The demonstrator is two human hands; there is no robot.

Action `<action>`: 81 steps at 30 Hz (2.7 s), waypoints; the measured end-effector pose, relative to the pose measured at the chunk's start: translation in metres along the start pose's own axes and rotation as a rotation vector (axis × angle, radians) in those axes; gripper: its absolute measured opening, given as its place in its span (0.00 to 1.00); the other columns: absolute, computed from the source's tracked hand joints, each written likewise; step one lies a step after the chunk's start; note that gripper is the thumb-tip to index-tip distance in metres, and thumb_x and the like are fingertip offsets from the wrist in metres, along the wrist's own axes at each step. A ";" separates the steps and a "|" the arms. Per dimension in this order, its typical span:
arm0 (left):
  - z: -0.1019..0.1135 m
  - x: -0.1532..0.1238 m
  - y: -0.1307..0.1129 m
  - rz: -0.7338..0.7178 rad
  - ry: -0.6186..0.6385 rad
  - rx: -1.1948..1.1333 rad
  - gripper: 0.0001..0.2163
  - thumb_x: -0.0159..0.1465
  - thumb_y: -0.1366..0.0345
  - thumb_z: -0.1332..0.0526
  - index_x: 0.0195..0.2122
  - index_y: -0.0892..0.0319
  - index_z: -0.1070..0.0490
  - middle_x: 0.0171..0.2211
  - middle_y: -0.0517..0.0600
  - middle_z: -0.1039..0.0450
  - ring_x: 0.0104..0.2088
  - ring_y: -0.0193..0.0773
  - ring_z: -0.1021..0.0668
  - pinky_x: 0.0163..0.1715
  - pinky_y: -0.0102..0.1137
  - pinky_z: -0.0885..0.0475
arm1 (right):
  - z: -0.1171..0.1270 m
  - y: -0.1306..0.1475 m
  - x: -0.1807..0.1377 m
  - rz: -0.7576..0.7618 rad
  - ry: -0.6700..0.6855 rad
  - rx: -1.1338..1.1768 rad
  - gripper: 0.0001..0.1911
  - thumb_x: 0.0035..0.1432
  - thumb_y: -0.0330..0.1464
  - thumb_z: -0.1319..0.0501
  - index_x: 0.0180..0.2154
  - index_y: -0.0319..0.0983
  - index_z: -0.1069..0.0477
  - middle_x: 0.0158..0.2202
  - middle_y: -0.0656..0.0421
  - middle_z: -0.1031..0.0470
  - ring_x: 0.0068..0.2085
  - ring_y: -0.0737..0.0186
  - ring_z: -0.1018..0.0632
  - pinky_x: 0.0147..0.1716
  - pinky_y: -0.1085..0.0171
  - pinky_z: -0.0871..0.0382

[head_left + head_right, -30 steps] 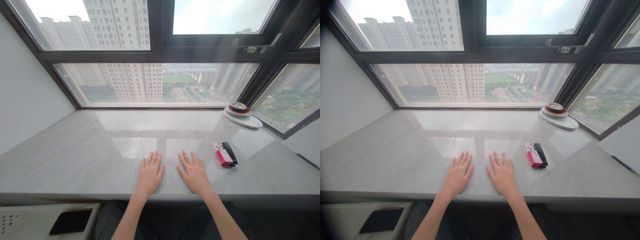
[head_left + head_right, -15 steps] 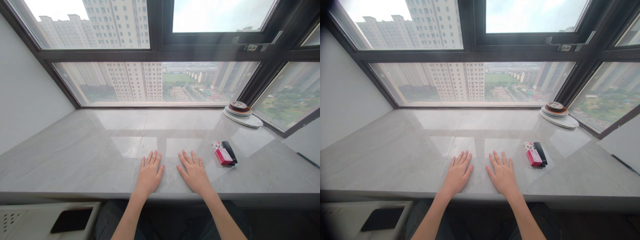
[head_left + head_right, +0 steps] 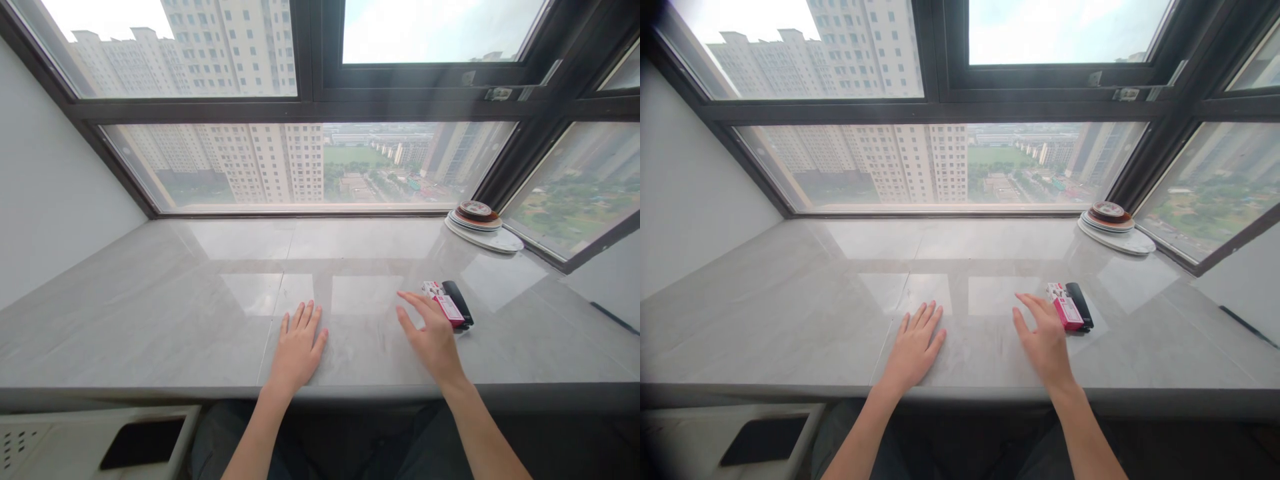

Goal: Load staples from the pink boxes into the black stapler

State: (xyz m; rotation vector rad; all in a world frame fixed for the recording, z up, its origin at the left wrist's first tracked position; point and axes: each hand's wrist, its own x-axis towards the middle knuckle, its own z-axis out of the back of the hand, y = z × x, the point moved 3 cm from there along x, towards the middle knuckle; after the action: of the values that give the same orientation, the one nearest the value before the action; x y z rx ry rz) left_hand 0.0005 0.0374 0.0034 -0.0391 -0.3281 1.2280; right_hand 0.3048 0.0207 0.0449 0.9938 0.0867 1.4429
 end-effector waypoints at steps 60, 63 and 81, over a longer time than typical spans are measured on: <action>0.049 -0.012 0.107 0.606 -0.246 -0.040 0.22 0.64 0.52 0.38 0.57 0.54 0.29 0.49 0.56 0.24 0.51 0.55 0.26 0.51 0.46 0.32 | -0.082 0.020 -0.009 -0.335 0.139 0.349 0.30 0.63 0.56 0.42 0.47 0.38 0.19 0.38 0.53 0.20 0.34 0.56 0.25 0.36 0.61 0.31; 0.050 -0.019 0.079 0.580 -0.319 0.015 0.21 0.66 0.52 0.39 0.58 0.53 0.28 0.53 0.58 0.29 0.55 0.59 0.30 0.52 0.49 0.33 | -0.082 0.024 -0.009 -0.311 0.150 0.330 0.29 0.64 0.56 0.42 0.47 0.39 0.19 0.37 0.54 0.20 0.34 0.56 0.25 0.36 0.61 0.31; 0.023 0.001 -0.021 0.043 -0.054 -0.280 0.17 0.64 0.52 0.33 0.53 0.45 0.25 0.59 0.51 0.32 0.58 0.52 0.30 0.57 0.47 0.33 | -0.054 0.044 0.009 -0.102 0.411 0.326 0.19 0.66 0.42 0.41 0.53 0.45 0.21 0.50 0.54 0.21 0.46 0.53 0.21 0.45 0.58 0.28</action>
State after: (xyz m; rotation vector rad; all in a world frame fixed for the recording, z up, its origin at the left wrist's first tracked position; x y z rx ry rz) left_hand 0.0137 0.0282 0.0295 -0.2559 -0.5475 1.2195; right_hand 0.2400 0.0480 0.0424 0.9212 0.6809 1.5491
